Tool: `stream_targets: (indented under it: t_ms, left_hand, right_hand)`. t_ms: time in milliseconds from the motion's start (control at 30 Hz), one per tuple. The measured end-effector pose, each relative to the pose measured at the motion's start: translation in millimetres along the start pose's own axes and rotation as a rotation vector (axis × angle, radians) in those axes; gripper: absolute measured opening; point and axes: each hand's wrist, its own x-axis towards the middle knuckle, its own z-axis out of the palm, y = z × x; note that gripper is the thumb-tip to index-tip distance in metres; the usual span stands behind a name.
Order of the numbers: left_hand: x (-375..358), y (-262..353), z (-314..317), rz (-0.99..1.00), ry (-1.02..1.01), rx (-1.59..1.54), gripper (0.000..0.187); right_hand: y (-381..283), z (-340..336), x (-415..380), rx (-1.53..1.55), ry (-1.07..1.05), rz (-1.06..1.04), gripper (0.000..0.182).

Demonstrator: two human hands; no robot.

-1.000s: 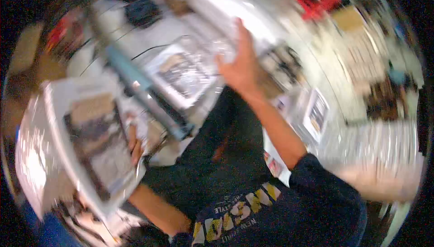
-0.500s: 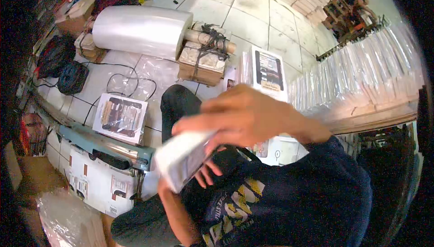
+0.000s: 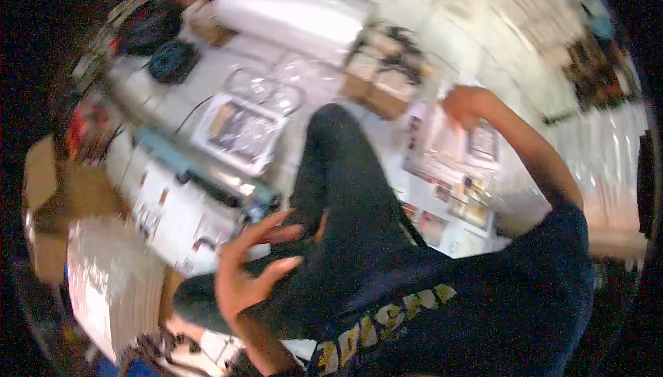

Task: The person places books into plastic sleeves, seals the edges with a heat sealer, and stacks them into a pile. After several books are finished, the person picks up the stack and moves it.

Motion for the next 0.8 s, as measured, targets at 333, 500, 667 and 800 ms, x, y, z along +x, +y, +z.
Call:
stream_targets:
  t_ms: [333, 500, 667, 800]
  left_hand:
    - [-212.9, -44.2, -233.0, -0.48, 0.908, 0.164, 0.096]
    - [-173.2, -39.8, -178.3, -0.445, 0.944, 1.407, 0.082]
    - [-192.0, -41.1, -151.6, -0.116, 1.163, 1.434, 0.051]
    - [-181.4, -8.4, -92.8, 0.059, 1.141, 1.459, 0.039]
  right_hand:
    - [-69.8, -60.3, -50.8, 0.124, 0.621, -0.032, 0.06]
    - [-171.5, -80.5, -17.4, 0.596, 0.66, -0.669, 0.042]
    - [-345.0, -105.6, 10.7, 0.886, 0.488, -1.291, 0.038]
    - [-431.1, -131.6, 26.7, 1.622, -0.14, -1.398, 0.088]
